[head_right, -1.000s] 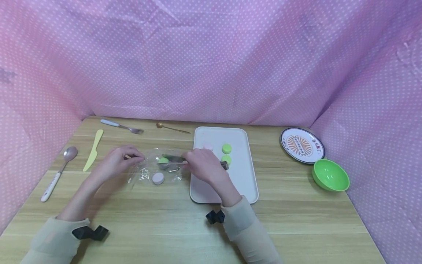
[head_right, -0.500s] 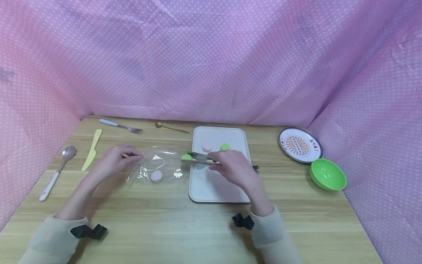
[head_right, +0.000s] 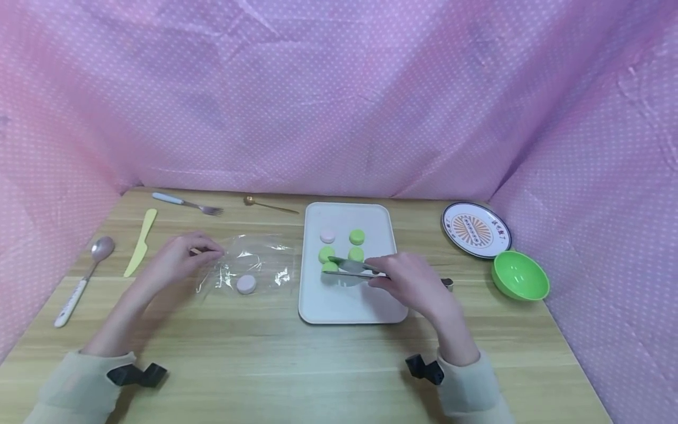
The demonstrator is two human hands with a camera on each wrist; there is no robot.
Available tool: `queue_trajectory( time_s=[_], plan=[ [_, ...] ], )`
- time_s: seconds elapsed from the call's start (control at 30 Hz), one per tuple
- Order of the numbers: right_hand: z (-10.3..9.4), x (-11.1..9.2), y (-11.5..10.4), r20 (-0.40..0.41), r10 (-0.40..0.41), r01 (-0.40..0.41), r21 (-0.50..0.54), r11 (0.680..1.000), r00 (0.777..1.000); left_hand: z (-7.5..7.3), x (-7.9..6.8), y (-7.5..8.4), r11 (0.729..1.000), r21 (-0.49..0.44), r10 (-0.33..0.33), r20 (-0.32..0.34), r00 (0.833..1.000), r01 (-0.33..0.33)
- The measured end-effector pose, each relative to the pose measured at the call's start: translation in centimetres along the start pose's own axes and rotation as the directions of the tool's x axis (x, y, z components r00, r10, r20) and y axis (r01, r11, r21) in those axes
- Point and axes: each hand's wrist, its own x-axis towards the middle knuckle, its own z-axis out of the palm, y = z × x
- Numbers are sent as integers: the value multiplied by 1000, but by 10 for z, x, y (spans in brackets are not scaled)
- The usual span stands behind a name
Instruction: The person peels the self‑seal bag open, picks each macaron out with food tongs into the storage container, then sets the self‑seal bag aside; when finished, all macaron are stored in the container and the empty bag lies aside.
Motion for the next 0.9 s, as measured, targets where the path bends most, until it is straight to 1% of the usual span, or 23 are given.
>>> queue_trajectory(
  time_s=[0.13, 0.2, 0.3, 0.53, 0.9],
  plan=[
    [2, 1, -5, 63, -4, 3, 15, 1000, 998, 0, 0, 1, 1000, -1, -21, 15, 1000, 21],
    [2, 1, -6, 80, 0, -2, 23, 1000, 997, 0, 0, 1, 1000, -5, -24, 16, 1000, 24],
    [3, 1, -6, 82, 3, -5, 20, 1000, 997, 0, 0, 2, 1000, -7, -20, 14, 1000, 20],
    [5, 1, -5, 70, -23, 23, 6, 1000, 997, -1, -1, 0, 1000, 9, 18, -5, 1000, -18],
    [6, 3, -6, 79, -15, 15, 10, 1000, 997, -1, -2, -1, 1000, 6, 3, -6, 1000, -3]
  ],
)
